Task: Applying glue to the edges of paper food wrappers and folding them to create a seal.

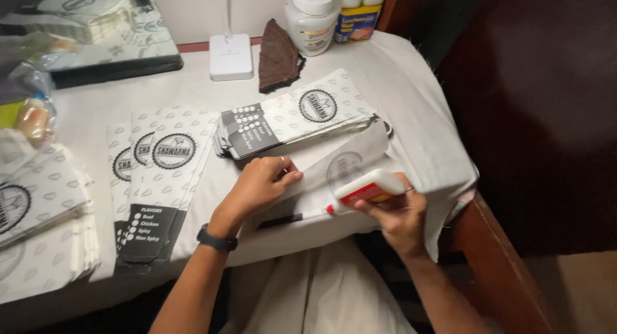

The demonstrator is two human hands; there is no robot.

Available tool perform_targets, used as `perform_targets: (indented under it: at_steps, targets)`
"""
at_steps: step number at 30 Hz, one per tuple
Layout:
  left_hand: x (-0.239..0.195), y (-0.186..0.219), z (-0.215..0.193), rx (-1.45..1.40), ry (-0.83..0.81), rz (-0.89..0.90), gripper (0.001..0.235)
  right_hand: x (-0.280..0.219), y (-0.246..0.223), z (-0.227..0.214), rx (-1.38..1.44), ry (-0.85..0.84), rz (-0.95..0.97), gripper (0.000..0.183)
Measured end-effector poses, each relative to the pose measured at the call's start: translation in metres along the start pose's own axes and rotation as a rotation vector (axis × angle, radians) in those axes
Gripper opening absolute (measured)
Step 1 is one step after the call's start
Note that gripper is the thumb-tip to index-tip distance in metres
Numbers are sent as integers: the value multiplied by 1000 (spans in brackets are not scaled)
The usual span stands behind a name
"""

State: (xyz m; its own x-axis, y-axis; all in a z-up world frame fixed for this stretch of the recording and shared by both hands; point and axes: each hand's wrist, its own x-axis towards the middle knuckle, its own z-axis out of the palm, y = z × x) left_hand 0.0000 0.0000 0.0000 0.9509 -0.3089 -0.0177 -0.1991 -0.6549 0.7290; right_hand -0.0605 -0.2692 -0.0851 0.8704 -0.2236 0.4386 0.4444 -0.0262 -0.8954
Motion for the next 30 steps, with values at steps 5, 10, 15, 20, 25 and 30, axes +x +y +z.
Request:
perform_targets:
  at_steps: [5, 10, 15, 20, 25, 30]
  targets:
    - [9, -11, -4, -80, -49, -30, 25, -14, -23, 66, 86, -125, 122, 46]
    - [10, -21, -3, -179, -65, -63, 24, -33, -7, 99, 152, -177, 173, 44]
    - [-5, -19, 0, -150, -39, 14, 23, -31, 19, 69, 148, 20, 211, 49]
    - [-44, -15, 28, -60, 156, 353, 17, 52, 2, -18, 154, 282, 139, 50]
    - [-80, -12, 37, -58, 408, 653, 15, 105, -7, -89, -236, 228, 255, 51]
    - [-99, -32, 51, 316, 545, 541, 22, 102, -18, -101, -1176, -93, -459, 34]
